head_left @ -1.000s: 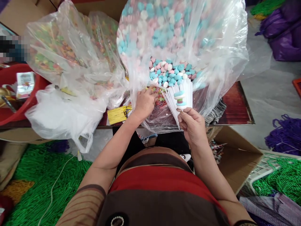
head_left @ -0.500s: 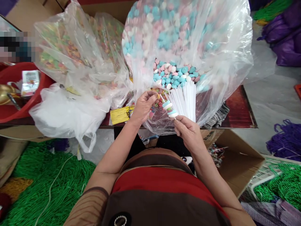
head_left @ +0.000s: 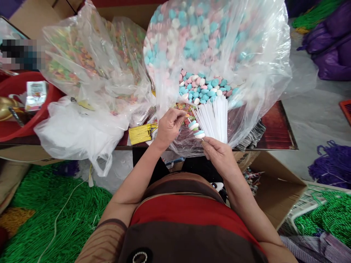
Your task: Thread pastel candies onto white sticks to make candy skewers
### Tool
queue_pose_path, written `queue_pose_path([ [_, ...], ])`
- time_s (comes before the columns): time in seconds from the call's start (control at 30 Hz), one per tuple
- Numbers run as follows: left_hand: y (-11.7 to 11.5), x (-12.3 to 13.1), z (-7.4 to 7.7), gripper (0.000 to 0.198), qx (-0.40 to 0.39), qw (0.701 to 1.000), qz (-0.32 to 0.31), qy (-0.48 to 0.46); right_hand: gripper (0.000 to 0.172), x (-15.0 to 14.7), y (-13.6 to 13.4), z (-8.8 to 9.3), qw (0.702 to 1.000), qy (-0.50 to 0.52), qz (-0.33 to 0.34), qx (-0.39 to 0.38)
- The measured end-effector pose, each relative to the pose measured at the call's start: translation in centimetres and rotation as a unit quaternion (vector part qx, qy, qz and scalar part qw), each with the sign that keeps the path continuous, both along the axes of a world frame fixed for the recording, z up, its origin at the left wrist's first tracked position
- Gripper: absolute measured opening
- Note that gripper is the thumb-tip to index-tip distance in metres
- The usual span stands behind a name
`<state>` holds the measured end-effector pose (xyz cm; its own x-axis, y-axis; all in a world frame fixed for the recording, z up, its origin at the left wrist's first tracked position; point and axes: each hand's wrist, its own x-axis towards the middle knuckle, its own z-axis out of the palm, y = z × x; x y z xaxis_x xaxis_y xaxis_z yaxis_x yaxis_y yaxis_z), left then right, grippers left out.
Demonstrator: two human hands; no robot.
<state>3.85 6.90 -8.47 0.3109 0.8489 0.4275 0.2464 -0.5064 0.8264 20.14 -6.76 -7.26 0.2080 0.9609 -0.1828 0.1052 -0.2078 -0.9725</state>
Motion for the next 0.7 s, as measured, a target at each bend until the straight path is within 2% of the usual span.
queue_pose_path([
  [0.1, -0.4, 0.1, 0.1, 0.024, 0.017, 1.0, -0.02, 0.012, 0.032, -0.3, 0.2, 0.0, 0.998, 0.064, -0.011, -0.01],
  [0.2, -0.8, 0.7, -0.4, 0.031, -0.087, 0.993, -0.016, -0.082, 0.032, -0.6, 0.5, 0.0, 0.988, 0.147, -0.044, -0.021],
  [0.3, -0.8, 1.1, -0.9, 0.042, -0.21, 0.957, -0.016, -0.199, 0.033, -0.7, 0.7, 0.0, 0.975, 0.215, -0.053, -0.026],
  [0.43, -0.5, 1.1, -1.0, 0.044, -0.272, 0.93, -0.032, -0.247, 0.034, -0.8, 0.5, -0.2, 0.979, 0.201, -0.033, -0.026],
  [0.57, -0.5, 1.0, -0.9, 0.043, -0.254, 0.934, -0.018, -0.249, 0.035, -0.8, 0.3, -0.4, 0.988, 0.146, -0.032, -0.026],
  [0.63, -0.6, 0.7, -0.8, 0.039, -0.205, 0.953, -0.006, -0.224, 0.035, -0.8, 0.2, -0.4, 0.991, 0.13, -0.033, -0.028],
  [0.7, -0.6, 0.4, -0.6, 0.031, -0.122, 0.98, 0.013, -0.155, 0.034, -0.9, 0.1, -0.2, 0.991, 0.124, -0.034, -0.028],
])
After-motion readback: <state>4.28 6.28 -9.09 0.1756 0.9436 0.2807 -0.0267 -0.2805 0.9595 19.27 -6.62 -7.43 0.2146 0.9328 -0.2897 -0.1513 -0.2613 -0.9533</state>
